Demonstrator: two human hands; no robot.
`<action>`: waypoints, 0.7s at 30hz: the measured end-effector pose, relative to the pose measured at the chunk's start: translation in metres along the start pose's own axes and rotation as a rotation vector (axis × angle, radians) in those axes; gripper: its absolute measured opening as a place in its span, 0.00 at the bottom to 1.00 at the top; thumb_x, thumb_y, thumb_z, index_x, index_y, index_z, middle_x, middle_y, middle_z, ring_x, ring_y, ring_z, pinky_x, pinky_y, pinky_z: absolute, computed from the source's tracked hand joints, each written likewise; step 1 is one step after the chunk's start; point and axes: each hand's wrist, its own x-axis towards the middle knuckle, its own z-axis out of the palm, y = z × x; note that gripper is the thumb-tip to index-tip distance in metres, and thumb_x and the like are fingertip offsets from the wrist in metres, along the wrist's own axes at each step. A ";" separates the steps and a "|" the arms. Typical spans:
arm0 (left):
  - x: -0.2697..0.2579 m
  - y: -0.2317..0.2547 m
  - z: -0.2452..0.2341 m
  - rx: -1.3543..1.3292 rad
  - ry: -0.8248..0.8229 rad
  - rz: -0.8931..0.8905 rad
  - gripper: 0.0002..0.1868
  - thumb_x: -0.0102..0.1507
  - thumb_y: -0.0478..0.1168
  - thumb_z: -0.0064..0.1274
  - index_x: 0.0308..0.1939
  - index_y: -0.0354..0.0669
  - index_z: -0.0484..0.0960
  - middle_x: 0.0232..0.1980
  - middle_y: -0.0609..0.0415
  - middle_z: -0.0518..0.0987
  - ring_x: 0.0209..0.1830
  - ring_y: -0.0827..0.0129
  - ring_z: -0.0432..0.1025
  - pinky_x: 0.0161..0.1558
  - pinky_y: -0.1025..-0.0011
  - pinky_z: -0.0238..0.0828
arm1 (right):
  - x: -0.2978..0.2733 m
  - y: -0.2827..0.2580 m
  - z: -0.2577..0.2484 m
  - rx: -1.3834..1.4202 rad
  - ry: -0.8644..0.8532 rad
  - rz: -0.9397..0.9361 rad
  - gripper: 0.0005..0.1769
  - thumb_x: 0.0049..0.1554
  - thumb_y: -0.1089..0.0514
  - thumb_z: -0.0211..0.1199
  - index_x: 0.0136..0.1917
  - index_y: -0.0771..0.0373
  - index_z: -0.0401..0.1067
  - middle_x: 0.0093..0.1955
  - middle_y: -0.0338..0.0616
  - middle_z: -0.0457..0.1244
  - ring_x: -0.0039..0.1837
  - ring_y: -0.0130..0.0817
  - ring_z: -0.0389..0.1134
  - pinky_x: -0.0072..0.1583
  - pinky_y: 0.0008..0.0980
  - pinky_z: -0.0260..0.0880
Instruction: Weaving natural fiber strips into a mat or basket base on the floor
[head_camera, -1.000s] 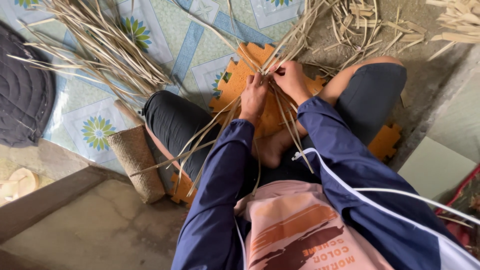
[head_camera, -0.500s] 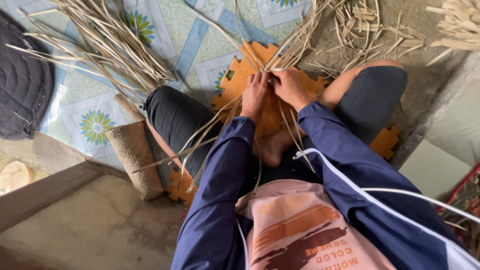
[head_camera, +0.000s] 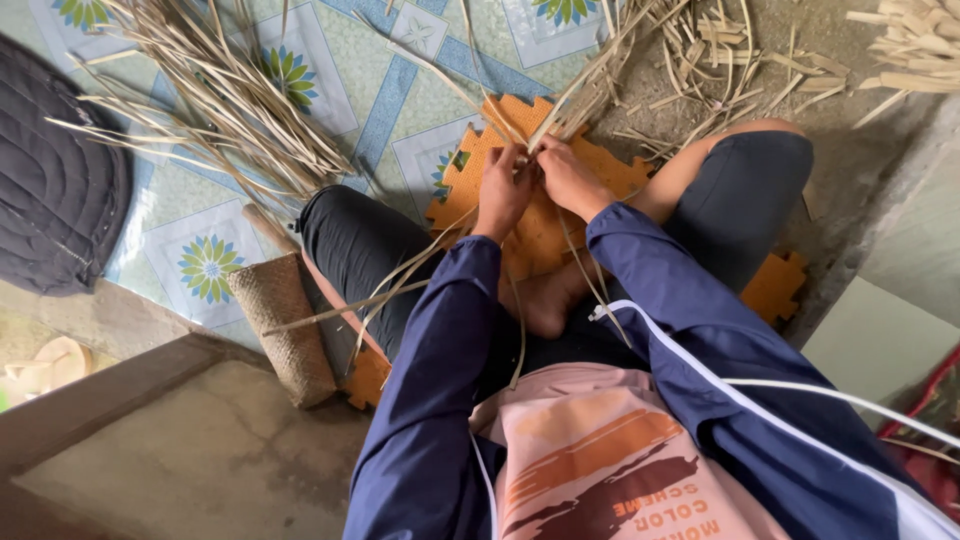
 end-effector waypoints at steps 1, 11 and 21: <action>0.002 0.003 -0.008 0.003 -0.003 0.002 0.15 0.61 0.39 0.59 0.51 0.50 0.77 0.48 0.44 0.76 0.50 0.44 0.77 0.50 0.52 0.78 | 0.000 0.007 0.007 0.003 0.004 0.002 0.13 0.51 0.73 0.51 0.45 0.78 0.76 0.52 0.64 0.66 0.55 0.65 0.70 0.60 0.52 0.72; -0.004 0.140 -0.168 0.048 1.120 0.251 0.34 0.74 0.44 0.54 0.76 0.34 0.54 0.76 0.36 0.56 0.80 0.46 0.55 0.80 0.49 0.48 | 0.003 0.038 0.031 -0.016 0.099 -0.103 0.12 0.61 0.63 0.54 0.51 0.63 0.79 0.51 0.45 0.63 0.57 0.49 0.70 0.58 0.36 0.72; -0.004 -0.005 0.017 0.522 -0.007 0.208 0.24 0.57 0.38 0.60 0.57 0.42 0.77 0.56 0.47 0.77 0.55 0.54 0.75 0.52 0.63 0.79 | 0.013 0.064 0.046 0.130 0.101 -0.013 0.13 0.59 0.66 0.54 0.50 0.62 0.79 0.53 0.49 0.69 0.59 0.55 0.71 0.59 0.46 0.73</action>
